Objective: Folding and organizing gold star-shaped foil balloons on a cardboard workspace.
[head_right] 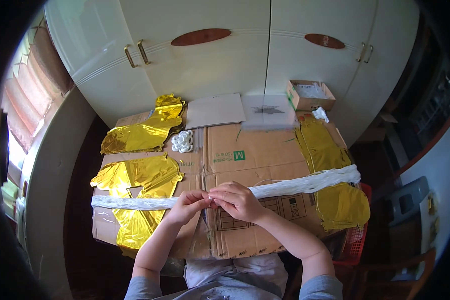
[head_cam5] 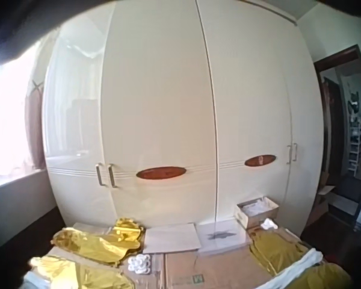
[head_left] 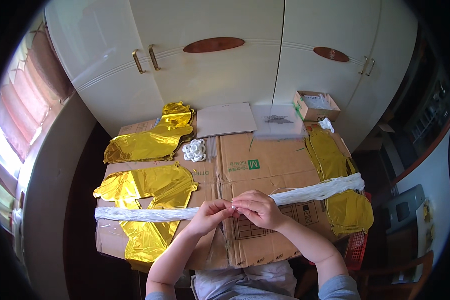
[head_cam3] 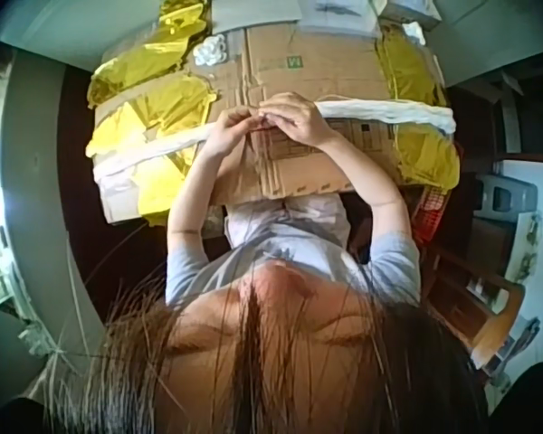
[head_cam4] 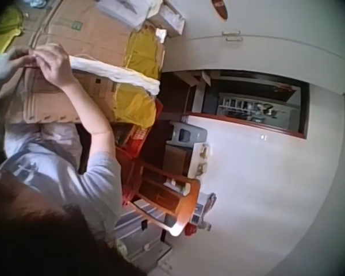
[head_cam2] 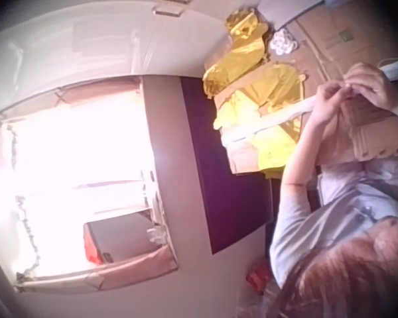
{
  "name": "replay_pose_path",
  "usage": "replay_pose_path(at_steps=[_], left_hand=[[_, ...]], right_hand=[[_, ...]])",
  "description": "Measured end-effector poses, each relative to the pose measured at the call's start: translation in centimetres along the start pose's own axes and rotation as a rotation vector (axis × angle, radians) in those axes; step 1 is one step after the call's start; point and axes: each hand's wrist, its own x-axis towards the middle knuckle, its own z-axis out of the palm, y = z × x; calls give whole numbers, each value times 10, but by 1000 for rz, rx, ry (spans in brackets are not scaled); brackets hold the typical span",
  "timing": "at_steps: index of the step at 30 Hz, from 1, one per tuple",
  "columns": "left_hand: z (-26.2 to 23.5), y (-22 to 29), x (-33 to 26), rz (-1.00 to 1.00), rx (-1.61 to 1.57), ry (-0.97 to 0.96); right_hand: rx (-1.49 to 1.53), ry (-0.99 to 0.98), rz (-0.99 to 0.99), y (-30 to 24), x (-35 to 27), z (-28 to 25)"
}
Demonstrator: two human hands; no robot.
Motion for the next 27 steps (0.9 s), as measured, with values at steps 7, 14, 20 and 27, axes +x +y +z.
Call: replay_pose_path(at_steps=[7,14,20,27], left_hand=[[-1,0,-1,15,-28,-10],[6,-10,1,105,-47,42],[-3,-6,-4,124,-59,85],[-29,12,-8,227,-173,315]], right_hand=[[520,-70,491,3,-11,4],[579,20,559,10,-14,14],[295,9,465,-1,3,22],[396,-4,446,5,50,51]])
